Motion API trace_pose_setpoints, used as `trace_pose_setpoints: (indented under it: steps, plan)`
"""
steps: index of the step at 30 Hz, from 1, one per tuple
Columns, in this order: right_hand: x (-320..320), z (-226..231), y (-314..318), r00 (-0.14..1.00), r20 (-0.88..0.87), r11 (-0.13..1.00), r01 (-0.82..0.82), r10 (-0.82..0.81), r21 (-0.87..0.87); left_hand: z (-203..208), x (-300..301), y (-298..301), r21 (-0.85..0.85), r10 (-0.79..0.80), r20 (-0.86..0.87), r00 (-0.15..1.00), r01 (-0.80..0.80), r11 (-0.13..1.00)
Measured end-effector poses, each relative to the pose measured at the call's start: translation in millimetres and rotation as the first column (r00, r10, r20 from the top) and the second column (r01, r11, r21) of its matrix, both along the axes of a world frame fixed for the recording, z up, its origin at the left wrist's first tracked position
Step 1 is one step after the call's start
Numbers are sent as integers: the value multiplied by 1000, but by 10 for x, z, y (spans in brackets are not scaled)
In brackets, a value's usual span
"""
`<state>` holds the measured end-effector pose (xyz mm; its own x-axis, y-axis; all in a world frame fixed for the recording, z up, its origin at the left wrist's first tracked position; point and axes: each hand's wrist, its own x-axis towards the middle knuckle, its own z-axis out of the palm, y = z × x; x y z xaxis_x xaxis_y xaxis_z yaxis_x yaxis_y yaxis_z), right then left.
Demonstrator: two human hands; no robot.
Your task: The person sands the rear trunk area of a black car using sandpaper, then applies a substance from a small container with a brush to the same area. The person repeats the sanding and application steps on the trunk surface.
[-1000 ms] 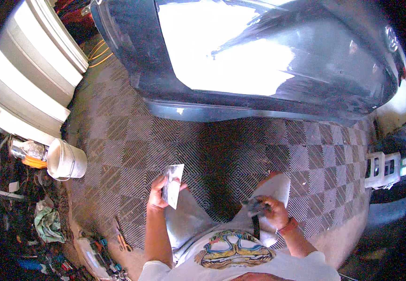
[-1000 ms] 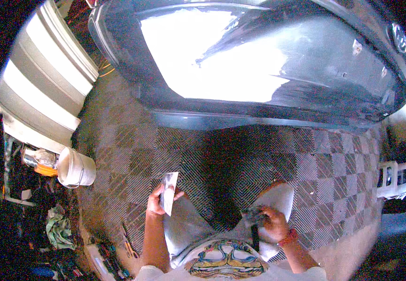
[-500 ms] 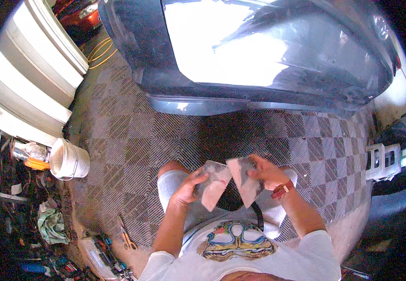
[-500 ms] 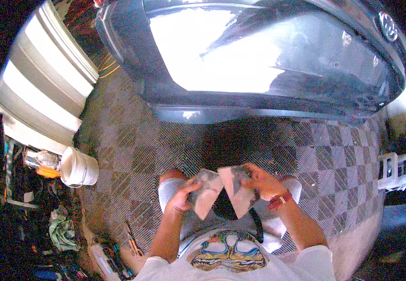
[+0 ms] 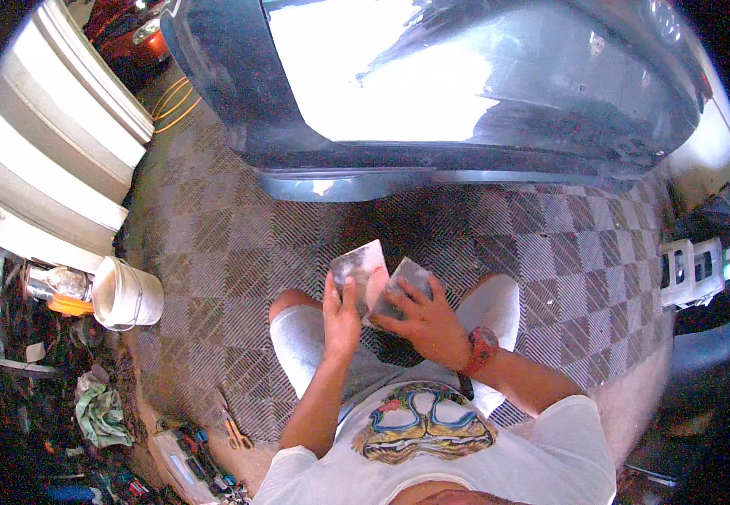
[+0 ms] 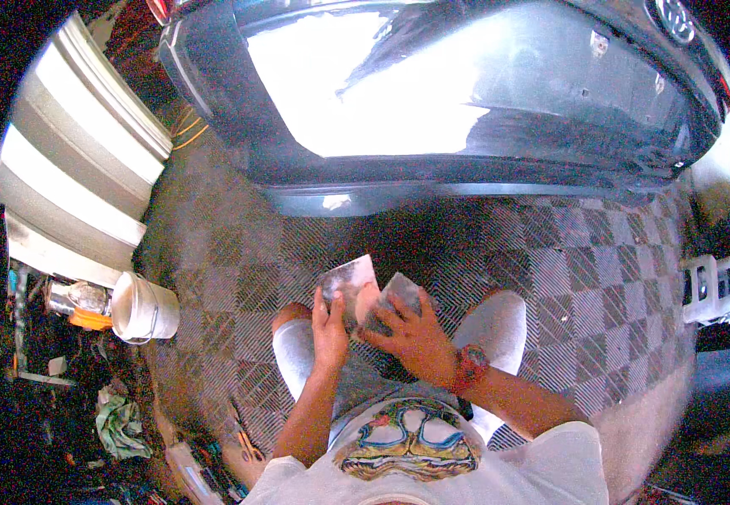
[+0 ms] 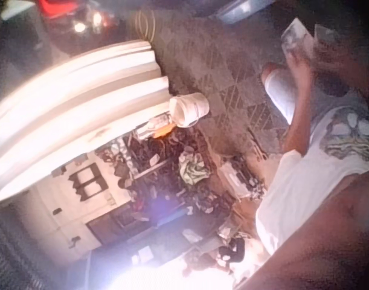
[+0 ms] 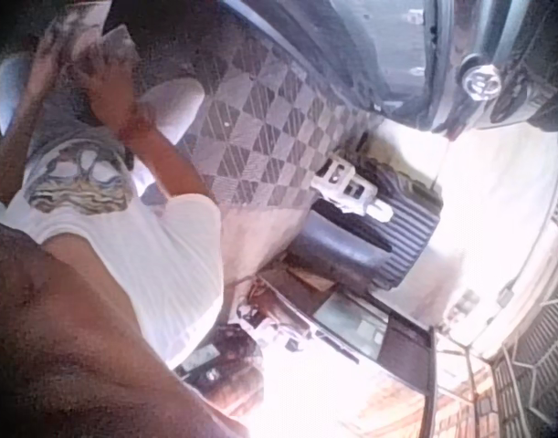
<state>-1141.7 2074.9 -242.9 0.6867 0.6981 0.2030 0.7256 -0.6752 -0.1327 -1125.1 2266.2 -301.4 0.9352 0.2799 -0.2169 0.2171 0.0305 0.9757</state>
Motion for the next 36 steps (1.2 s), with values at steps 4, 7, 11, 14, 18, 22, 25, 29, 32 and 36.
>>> trace_pose_setpoints:
  steps: [4,7,11,14,18,22,25,29,32,36]
  plan:
    - [56,268,-165,999,-35,994,4,-8,-113,25,22,75,-488,371,-65,927,-353,798]
    - [67,518,3,977,-173,958,-76,127,277,43,79,113,-591,158,12,987,-121,798]
    - [118,-86,-17,947,-315,934,167,-64,314,122,60,14,-702,61,6,998,-39,711]
    - [289,51,-200,934,-304,982,181,-188,-52,2,-59,209,-775,67,-50,996,-81,627]
    - [601,33,-440,886,-461,781,326,-55,533,178,-189,444,-635,133,-52,990,-136,760]
    - [1080,568,-390,810,-576,217,585,-110,781,-217,-335,840,-628,168,-71,983,-175,759]
    - [1482,761,-425,912,-400,13,401,90,916,-252,-423,864,-591,110,-8,994,-94,801]
    - [1747,1023,-236,894,-327,-280,412,305,867,-569,-429,999,-661,35,-33,999,-48,749]
    - [2002,830,-269,891,-288,-409,422,351,809,-489,-409,931,-676,39,-54,998,-65,734]
    - [2155,680,-193,880,-261,-487,443,397,752,-437,-418,905,-665,31,-20,999,-36,746]
